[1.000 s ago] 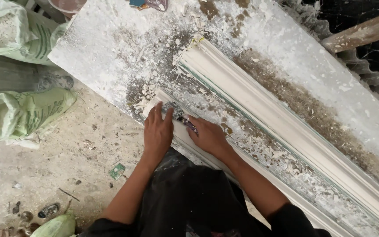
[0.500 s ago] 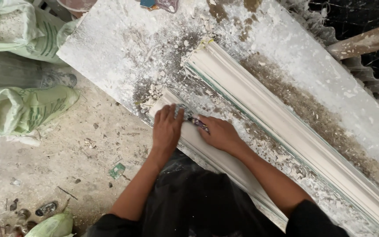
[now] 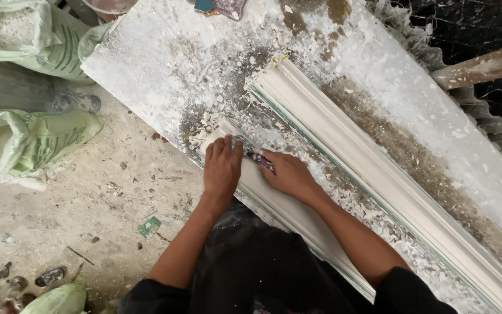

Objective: The person uses a small metal scraper to smooth the surface of a long, white gypsum mold resting on a workbench. They repeatedly scrape along the length of the mold to remove excess material and smooth the ridges.

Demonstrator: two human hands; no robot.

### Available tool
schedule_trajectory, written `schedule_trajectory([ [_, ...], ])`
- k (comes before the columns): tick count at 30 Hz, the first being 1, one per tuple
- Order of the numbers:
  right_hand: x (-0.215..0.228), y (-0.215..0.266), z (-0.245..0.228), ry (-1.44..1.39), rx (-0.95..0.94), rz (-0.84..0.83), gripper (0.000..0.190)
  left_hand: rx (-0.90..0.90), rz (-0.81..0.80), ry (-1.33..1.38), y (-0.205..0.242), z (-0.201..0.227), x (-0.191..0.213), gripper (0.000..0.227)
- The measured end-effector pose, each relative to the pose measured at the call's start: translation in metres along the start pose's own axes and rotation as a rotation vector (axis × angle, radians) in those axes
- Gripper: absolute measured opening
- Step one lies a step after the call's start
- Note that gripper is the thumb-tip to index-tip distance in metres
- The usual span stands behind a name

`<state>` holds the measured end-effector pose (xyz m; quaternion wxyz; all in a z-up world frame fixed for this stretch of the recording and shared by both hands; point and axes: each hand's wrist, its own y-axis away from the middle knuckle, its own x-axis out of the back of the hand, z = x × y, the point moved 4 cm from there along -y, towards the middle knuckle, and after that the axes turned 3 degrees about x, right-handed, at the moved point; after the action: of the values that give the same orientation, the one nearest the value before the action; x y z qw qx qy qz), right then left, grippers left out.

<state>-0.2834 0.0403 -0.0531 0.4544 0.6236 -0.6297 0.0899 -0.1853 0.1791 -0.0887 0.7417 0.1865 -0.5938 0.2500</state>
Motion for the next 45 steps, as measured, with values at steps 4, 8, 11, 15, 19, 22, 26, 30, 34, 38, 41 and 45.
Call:
schedule_trajectory([
  [4, -0.009, -0.004, 0.01, -0.025, 0.03, 0.029, 0.05, 0.009, 0.027, -0.071, -0.001, -0.002, -0.01, 0.048],
  [8, -0.014, -0.007, 0.007, -0.015, 0.094, 0.074, 0.048, 0.013, -0.044, -0.113, 0.002, -0.002, -0.01, 0.046],
  [11, -0.004, -0.006, 0.0, -0.016, 0.05, 0.046, 0.049, 0.021, -0.014, -0.092, -0.004, -0.001, -0.002, 0.047],
  [15, 0.001, -0.003, -0.006, -0.034, 0.072, 0.067, 0.049, 0.01, -0.012, -0.117, -0.002, -0.002, -0.013, 0.047],
  [19, -0.005, -0.01, -0.001, -0.04, 0.085, 0.081, 0.049, 0.037, 0.032, -0.086, -0.005, 0.001, 0.002, 0.046],
  [22, -0.004, -0.015, -0.007, -0.054, 0.149, 0.124, 0.047, 0.06, 0.008, -0.04, -0.009, -0.006, -0.001, 0.043],
  [26, -0.004, -0.015, -0.01, -0.067, 0.09, 0.098, 0.046, 0.074, -0.01, -0.117, -0.009, -0.008, -0.012, 0.046],
  [30, -0.005, -0.017, -0.005, -0.047, 0.068, 0.079, 0.046, 0.059, 0.012, -0.149, -0.01, -0.006, -0.009, 0.043],
  [34, -0.004, -0.015, -0.006, -0.056, 0.121, 0.132, 0.046, 0.093, 0.0, -0.067, -0.01, -0.002, 0.001, 0.038],
  [38, 0.002, -0.018, -0.015, -0.056, 0.055, 0.079, 0.048, 0.081, 0.034, -0.095, -0.012, -0.012, -0.013, 0.041],
  [41, -0.001, -0.016, -0.015, -0.068, 0.047, 0.078, 0.048, 0.08, 0.048, -0.122, -0.01, -0.01, -0.014, 0.045],
  [45, -0.005, -0.016, -0.004, -0.062, 0.092, 0.119, 0.046, 0.092, 0.036, -0.076, -0.009, -0.001, -0.003, 0.044],
])
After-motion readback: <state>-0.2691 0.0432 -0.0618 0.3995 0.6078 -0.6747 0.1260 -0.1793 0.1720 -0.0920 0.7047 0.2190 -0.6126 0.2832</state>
